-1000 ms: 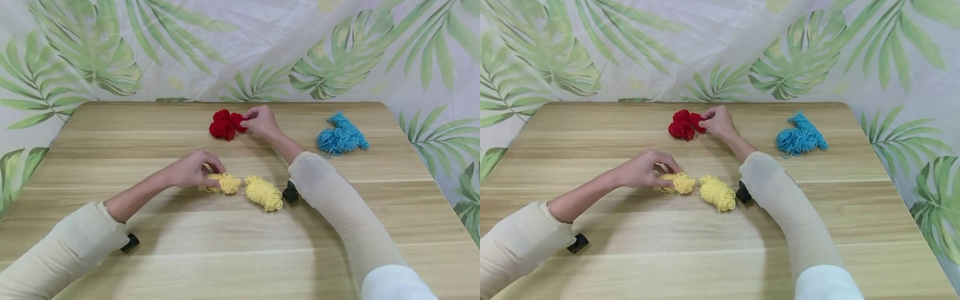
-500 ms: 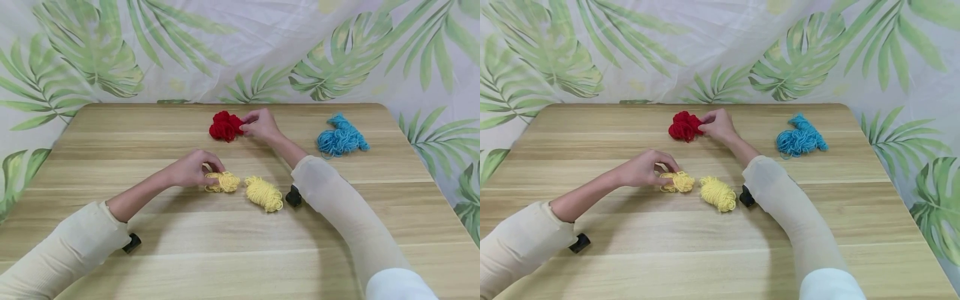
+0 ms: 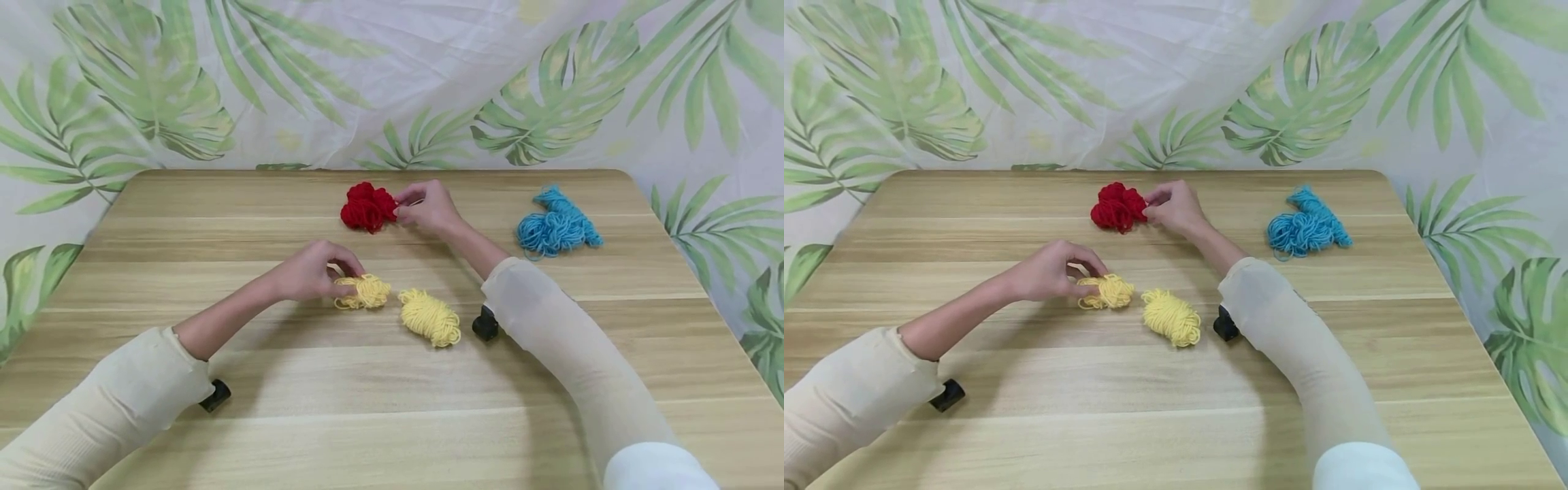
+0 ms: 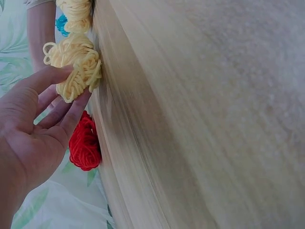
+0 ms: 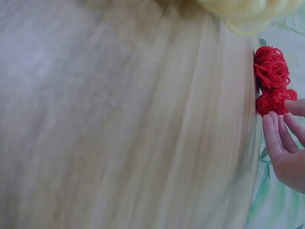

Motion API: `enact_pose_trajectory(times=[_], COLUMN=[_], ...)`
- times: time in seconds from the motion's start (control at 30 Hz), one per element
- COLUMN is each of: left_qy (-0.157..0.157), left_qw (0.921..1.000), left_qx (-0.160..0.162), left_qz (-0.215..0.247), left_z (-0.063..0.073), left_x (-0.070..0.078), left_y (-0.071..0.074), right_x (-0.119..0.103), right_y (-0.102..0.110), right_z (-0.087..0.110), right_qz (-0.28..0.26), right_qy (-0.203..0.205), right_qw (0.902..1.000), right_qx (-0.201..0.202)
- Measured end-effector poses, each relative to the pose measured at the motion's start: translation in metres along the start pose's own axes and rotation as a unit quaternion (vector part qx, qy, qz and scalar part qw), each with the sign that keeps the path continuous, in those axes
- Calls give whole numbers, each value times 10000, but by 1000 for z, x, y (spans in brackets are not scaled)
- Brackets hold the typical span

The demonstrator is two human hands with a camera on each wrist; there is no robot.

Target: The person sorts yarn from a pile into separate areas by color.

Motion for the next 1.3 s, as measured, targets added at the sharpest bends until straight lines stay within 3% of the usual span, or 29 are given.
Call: enact_pose_trajectory(times=[0.23, 0.37, 0.83, 1.3], left_qy=[63, 151, 375, 535], left_qw=[9998, 9994, 9955, 9903], left_qx=[158, 257, 848, 1284], left_qz=[118, 152, -172, 2], left_z=[3, 6, 23, 39], left_x=[-2, -4, -17, -34], left_y=[4, 7, 28, 50], right_x=[-1, -1, 3, -6], right_y=[5, 5, 8, -5], right_z=[7, 12, 26, 47], right_qz=[309, 197, 312, 457], right_qy=[82, 152, 104, 292], right_qw=[9995, 9997, 9987, 9955], right_qx=[40, -80, -379, -771])
Point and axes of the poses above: each hand's wrist, its own z-axis away from the middle knuckle, its own y-axis out of the back of the hand, x = y × z, the point moved 6 cm from there along -z, towards the middle knuckle, and after that the axes turned 13 degrees about -x, right-handed, at the moved point
